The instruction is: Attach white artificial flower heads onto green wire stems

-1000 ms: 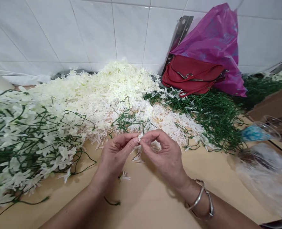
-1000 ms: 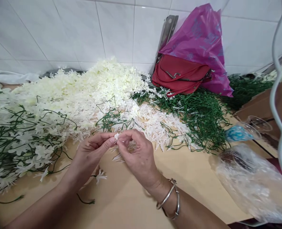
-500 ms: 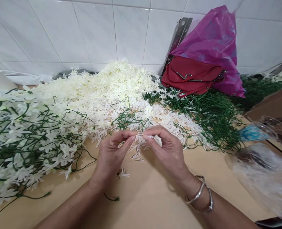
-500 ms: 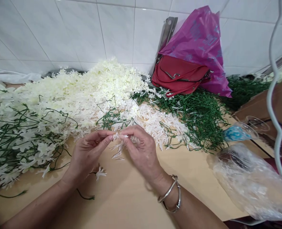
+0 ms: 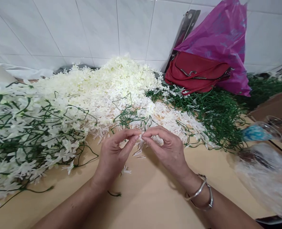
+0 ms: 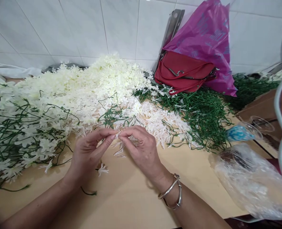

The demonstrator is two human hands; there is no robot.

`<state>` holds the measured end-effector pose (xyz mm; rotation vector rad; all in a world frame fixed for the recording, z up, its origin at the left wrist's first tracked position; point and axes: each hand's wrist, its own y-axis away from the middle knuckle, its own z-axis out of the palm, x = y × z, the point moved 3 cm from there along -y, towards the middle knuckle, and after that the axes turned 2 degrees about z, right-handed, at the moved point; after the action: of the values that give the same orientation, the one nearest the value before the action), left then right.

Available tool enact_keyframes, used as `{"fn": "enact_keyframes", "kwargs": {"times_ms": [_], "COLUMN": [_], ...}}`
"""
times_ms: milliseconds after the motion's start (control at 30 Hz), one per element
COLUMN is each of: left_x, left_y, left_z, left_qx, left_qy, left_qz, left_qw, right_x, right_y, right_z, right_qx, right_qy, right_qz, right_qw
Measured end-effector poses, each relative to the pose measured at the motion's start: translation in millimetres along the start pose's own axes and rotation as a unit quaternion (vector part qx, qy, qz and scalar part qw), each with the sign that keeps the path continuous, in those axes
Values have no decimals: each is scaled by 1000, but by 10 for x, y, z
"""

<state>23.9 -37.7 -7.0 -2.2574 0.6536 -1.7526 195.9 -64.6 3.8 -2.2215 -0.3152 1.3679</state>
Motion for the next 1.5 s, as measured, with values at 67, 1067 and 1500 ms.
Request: {"fn": "enact_keyframes", "kwargs": {"times_ms": [67, 1067, 1500], "left_x": [25, 115, 32], "left_y": [10, 744, 421], "left_z": [4, -557, -446], "left_qx": [-6, -352, -196], "left_qy": [-36, -237, 108], "left_qz": [29, 135, -185], "left_qw": [999, 895, 957], "right_x": [30, 311, 310], "right_y": [7, -89, -65], "right_z": [19, -24, -3], "right_qx": [4, 8, -44], "right_qy": [-21, -227, -216], "right_qz": [32, 145, 166], "right_qw": [999, 963, 961]}}
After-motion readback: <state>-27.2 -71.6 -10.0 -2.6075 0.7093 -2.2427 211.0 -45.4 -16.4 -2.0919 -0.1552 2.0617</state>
